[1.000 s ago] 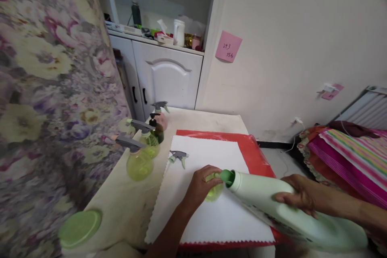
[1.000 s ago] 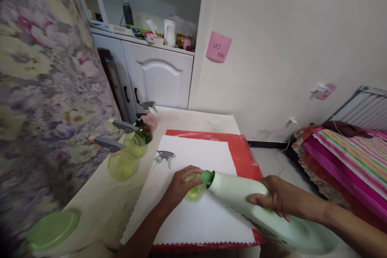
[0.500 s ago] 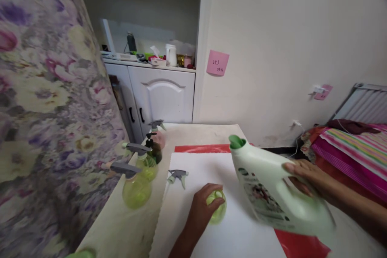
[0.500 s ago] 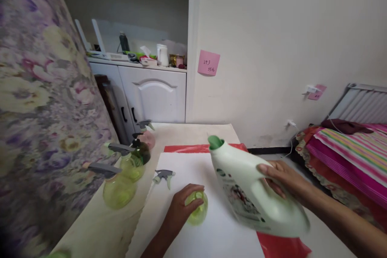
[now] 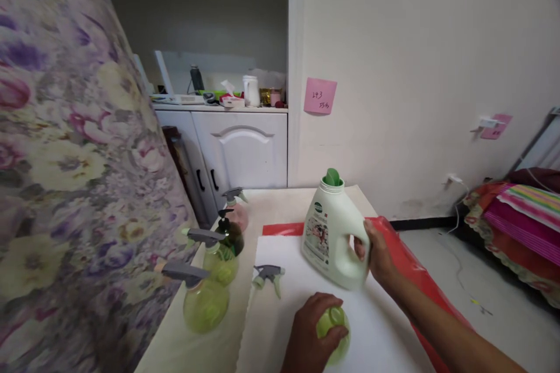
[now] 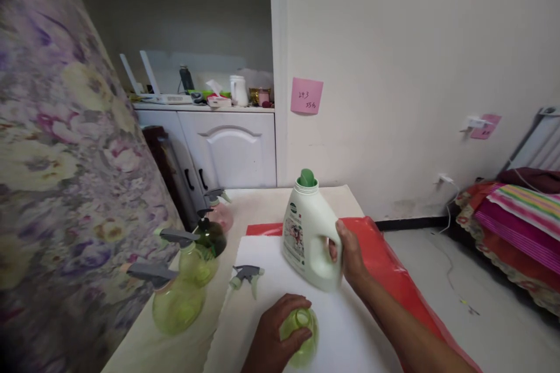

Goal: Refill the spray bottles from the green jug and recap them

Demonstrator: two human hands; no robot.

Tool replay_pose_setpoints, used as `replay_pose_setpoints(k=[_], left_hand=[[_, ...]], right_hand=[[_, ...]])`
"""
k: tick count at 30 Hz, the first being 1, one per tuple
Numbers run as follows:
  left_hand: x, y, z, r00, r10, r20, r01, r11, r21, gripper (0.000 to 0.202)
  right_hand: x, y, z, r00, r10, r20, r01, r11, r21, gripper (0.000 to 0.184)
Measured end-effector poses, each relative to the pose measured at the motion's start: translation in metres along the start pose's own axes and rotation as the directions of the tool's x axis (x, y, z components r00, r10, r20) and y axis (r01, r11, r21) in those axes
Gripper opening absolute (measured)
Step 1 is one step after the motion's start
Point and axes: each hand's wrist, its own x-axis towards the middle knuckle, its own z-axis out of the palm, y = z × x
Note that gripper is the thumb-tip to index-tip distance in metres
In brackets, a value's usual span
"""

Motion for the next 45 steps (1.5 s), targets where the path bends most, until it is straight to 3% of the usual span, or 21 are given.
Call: replay_pose_setpoints(k=[7,11,14,16,19,22,24,26,30,36,41,45], left_hand=[[0.000,0.000,-0.001,1.000,0.020,0.014,-0.019,0.999,-0.032,0.047],[-0.002,0.001,-0.001,1.000,0.018,0.000,-0.018,1.000,-0.026,0.046],[-0.004,0.000,0.001,1.000,0.026,-0.005,-0.026,1.000,0.002,0.046],[-0.004,-0.003,0.001,0.999,0.036,-0.004,-0.035,0.999,0.031,0.047],[-0.003,-0.006,0.001,0.999,0.032,-0.005,-0.031,0.997,0.077,0.046],[-0.001,-0.006,0.000,0.999,0.033,0.005,-0.034,0.994,0.102,0.046],[-0.001,-0.007,-0.001,0.999,0.038,0.008,-0.038,0.993,0.112,0.048],[-0.002,-0.009,-0.002,0.999,0.046,-0.001,-0.045,0.991,0.122,0.051],[-0.005,-0.017,-0.002,0.997,0.083,0.000,-0.083,0.987,0.139,0.051],[-0.008,-0.024,-0.001,0.998,0.063,0.012,-0.064,0.984,0.165,0.056],[-0.010,-0.030,-0.018,0.986,0.054,-0.155,-0.032,0.989,0.141,0.038],[-0.002,-0.043,-0.054,0.925,0.001,-0.380,0.133,0.936,0.326,0.033]], right_hand=[[0.002,0.032,0.012,0.999,-0.037,-0.011,0.036,0.999,-0.023,0.067],[0.001,0.034,0.009,0.998,-0.056,-0.018,0.055,0.997,-0.060,0.063],[-0.002,0.031,-0.002,0.994,-0.083,-0.069,0.077,0.993,-0.095,0.047],[-0.014,0.030,-0.014,0.985,-0.100,-0.142,0.084,0.990,-0.113,0.033],[-0.052,0.035,-0.028,0.973,-0.087,-0.212,0.060,0.990,-0.131,0.029],[-0.101,0.048,-0.023,0.995,-0.044,-0.090,0.031,0.988,-0.148,0.041],[-0.126,0.060,-0.008,0.994,-0.014,0.106,0.028,0.990,-0.139,0.066],[-0.140,0.071,0.011,0.982,0.014,0.187,0.003,0.996,-0.092,0.089],[-0.143,0.083,0.037,0.985,0.042,0.167,-0.018,0.989,-0.145,0.100],[-0.142,0.084,0.041,0.992,0.024,0.121,0.002,0.977,-0.215,0.089],[-0.143,0.087,0.037,0.994,0.019,0.104,0.006,0.971,-0.240,0.093],[-0.143,0.090,0.035,0.994,0.008,0.113,0.019,0.972,-0.233,0.091]])
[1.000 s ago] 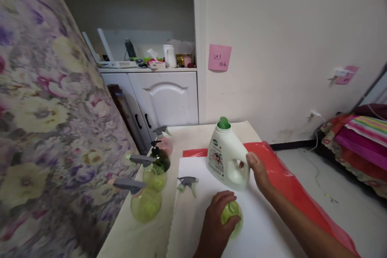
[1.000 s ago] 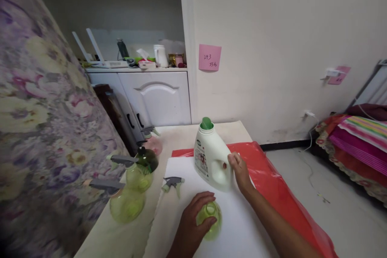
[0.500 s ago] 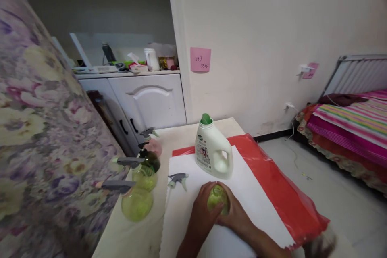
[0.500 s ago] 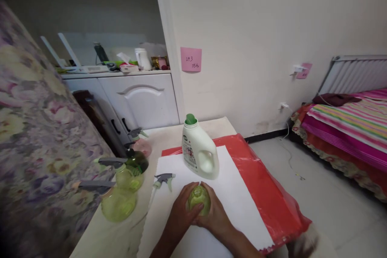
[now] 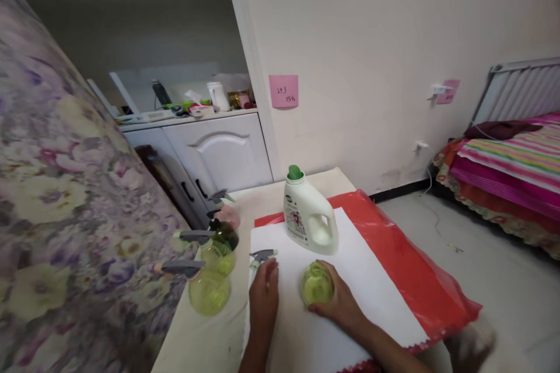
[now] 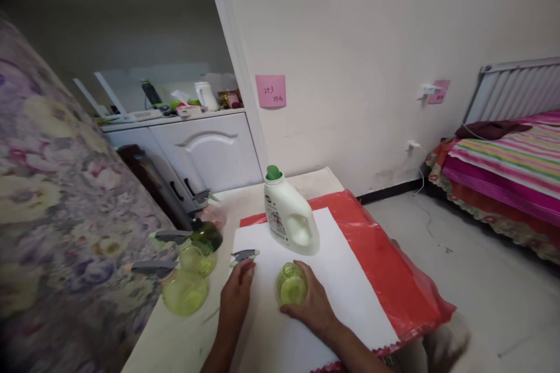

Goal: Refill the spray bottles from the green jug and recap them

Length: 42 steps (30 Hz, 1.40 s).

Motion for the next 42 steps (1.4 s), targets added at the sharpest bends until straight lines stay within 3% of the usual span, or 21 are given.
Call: replay_pose_setpoints(k=[5,10,14,19,23,26,30,32,34,36,42], left_hand=[[0.030,-0.020,-0.022,0.993,-0.028,-0.116,0.054,0.971,0.233,0.032],[0.042,-0.021,-0.020,0.995,-0.066,-0.075,0.089,0.932,0.353,0.026],[0.050,-0.016,-0.019,0.991,-0.120,-0.061,0.133,0.933,0.336,0.017],[0.062,0.002,-0.026,0.979,-0.192,-0.069,0.199,0.970,0.139,0.011],[0.057,0.027,-0.032,0.972,-0.225,-0.062,0.210,0.960,-0.188,0.011],[0.044,0.054,-0.038,0.973,-0.220,-0.067,0.164,0.868,-0.470,0.018],[0.025,0.100,-0.047,0.978,-0.182,-0.100,0.061,0.709,-0.702,0.036],[0.015,0.122,-0.048,0.980,-0.177,-0.090,0.018,0.533,-0.846,0.037],[0.008,0.139,-0.046,0.982,-0.156,-0.105,-0.019,0.474,-0.880,0.038],[0.003,0.151,-0.040,0.984,-0.118,-0.132,-0.061,0.476,-0.877,0.039],[0.002,0.155,-0.018,0.986,-0.130,-0.108,-0.023,0.531,-0.847,0.035]], right_hand=[[-0.001,0.000,0.000,1.000,0.004,0.006,-0.004,1.000,-0.009,0.090],[-0.001,-0.001,0.001,1.000,0.018,0.007,-0.018,1.000,-0.011,0.090],[0.001,0.002,0.003,1.000,-0.007,0.001,0.007,1.000,-0.003,0.092],[0.002,0.003,0.003,1.000,-0.025,-0.013,0.026,1.000,0.008,0.092],[0.002,0.003,0.002,0.999,-0.042,-0.022,0.043,0.999,0.031,0.091],[0.002,0.005,0.002,0.998,-0.062,-0.023,0.062,0.997,0.044,0.091],[0.002,0.008,0.004,0.996,-0.082,-0.018,0.083,0.995,0.047,0.092],[0.002,0.009,0.005,0.996,-0.089,-0.010,0.090,0.995,0.043,0.093],[0.002,0.010,0.006,0.995,-0.095,-0.003,0.095,0.995,0.035,0.094],[0.002,0.010,0.007,0.995,-0.099,-0.002,0.099,0.995,0.027,0.096],[0.003,0.011,0.007,0.996,-0.087,-0.006,0.087,0.996,0.012,0.098]])
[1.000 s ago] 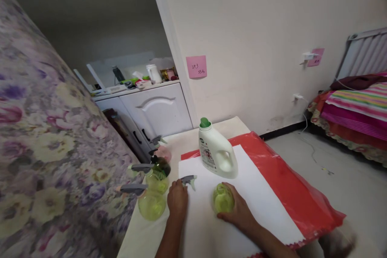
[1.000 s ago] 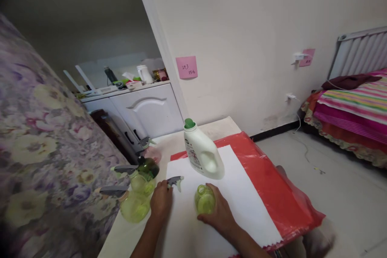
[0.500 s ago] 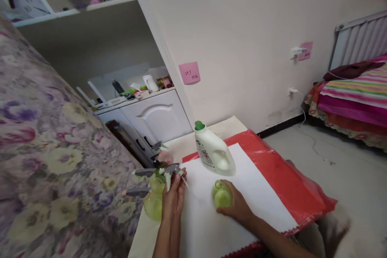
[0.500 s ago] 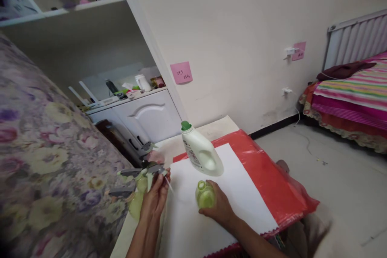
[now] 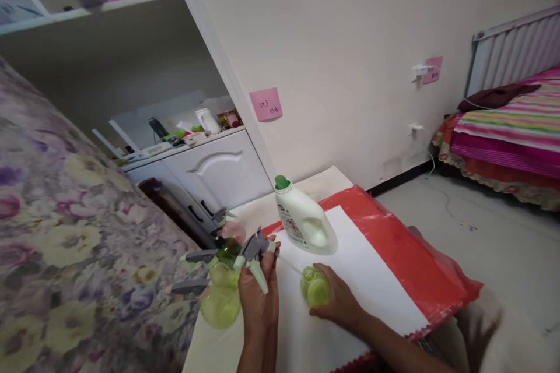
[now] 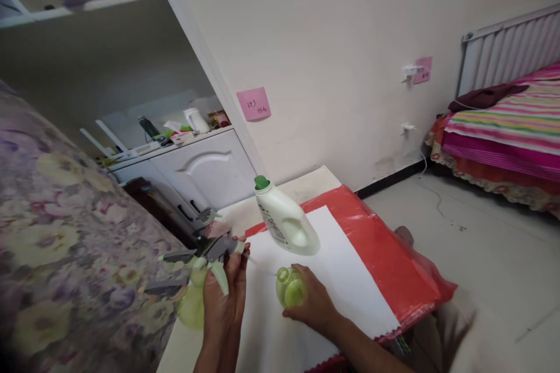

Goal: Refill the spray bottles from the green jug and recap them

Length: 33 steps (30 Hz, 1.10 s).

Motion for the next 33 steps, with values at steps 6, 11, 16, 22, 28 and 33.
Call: replay_pose_setpoints(k=[6,11,16,22,28,33], left_hand=[[-0.007,-0.032,-0.010,0.990,-0.121,0.069,0.098,0.958,0.269,0.036],[-0.017,-0.058,-0.026,0.970,-0.203,0.131,0.145,0.923,0.357,0.041],[-0.026,-0.065,-0.030,0.966,-0.227,0.121,0.162,0.902,0.400,0.038],[-0.032,-0.056,-0.028,0.959,-0.248,0.135,0.175,0.897,0.405,0.041],[-0.030,-0.055,-0.039,0.959,-0.239,0.153,0.157,0.896,0.416,0.041],[-0.031,-0.056,-0.048,0.963,-0.168,0.209,0.047,0.872,0.487,0.034]], right_hand=[[0.000,-0.002,-0.001,1.000,0.005,-0.003,-0.005,1.000,-0.007,0.099],[0.000,-0.002,-0.001,1.000,0.004,-0.003,-0.004,1.000,-0.014,0.100],[0.000,-0.002,0.000,1.000,-0.020,-0.008,0.020,1.000,-0.015,0.100],[-0.001,-0.015,-0.005,0.997,-0.073,-0.020,0.074,0.997,0.007,0.092],[-0.004,-0.022,-0.007,0.993,-0.119,0.006,0.118,0.992,0.032,0.094],[-0.005,-0.022,-0.006,0.994,-0.113,0.011,0.113,0.993,0.028,0.094]])
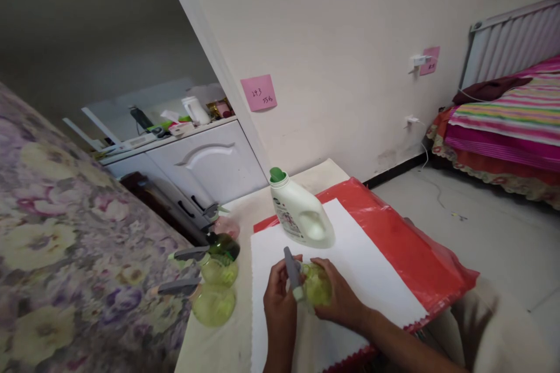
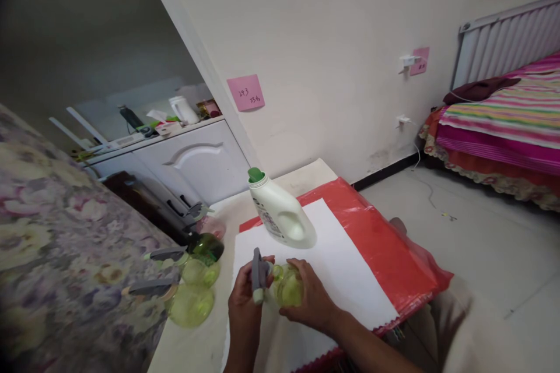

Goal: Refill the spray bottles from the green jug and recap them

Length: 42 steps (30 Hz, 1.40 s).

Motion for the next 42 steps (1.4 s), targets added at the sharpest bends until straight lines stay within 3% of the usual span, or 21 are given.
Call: replay_pose_setpoints(k=[3,6,13,22,29,36,42], left_hand=[[-0.002,-0.005,0.001,0.998,0.047,0.033,-0.049,0.996,0.080,0.032],[-0.002,-0.009,0.003,0.999,0.026,0.024,-0.029,0.994,0.102,0.034],[0.003,-0.005,0.009,0.995,-0.102,-0.010,0.102,0.994,-0.048,0.046],[0.009,-0.021,-0.006,0.989,-0.143,0.043,0.145,0.988,-0.048,0.053],[0.010,-0.017,-0.009,0.985,-0.141,0.096,0.146,0.988,-0.052,0.048],[0.011,-0.011,-0.011,0.981,-0.168,0.101,0.173,0.984,-0.037,0.042],[0.010,0.004,-0.002,0.979,-0.198,0.056,0.200,0.978,-0.051,0.036]], right_hand=[[0.000,-0.001,0.000,1.000,0.015,-0.004,-0.015,1.000,-0.004,0.089],[0.001,-0.004,0.000,1.000,0.021,0.004,-0.021,1.000,-0.006,0.087],[0.002,-0.007,-0.003,1.000,0.013,0.010,-0.013,1.000,-0.004,0.089],[-0.001,-0.003,-0.003,1.000,0.011,0.002,-0.011,1.000,-0.003,0.091],[-0.001,-0.005,-0.006,1.000,-0.024,0.009,0.024,0.999,0.026,0.087],[-0.002,-0.007,-0.009,0.998,0.036,0.048,-0.046,0.972,0.230,0.085],[0.003,-0.010,-0.014,0.987,0.076,0.144,-0.135,0.876,0.464,0.071]])
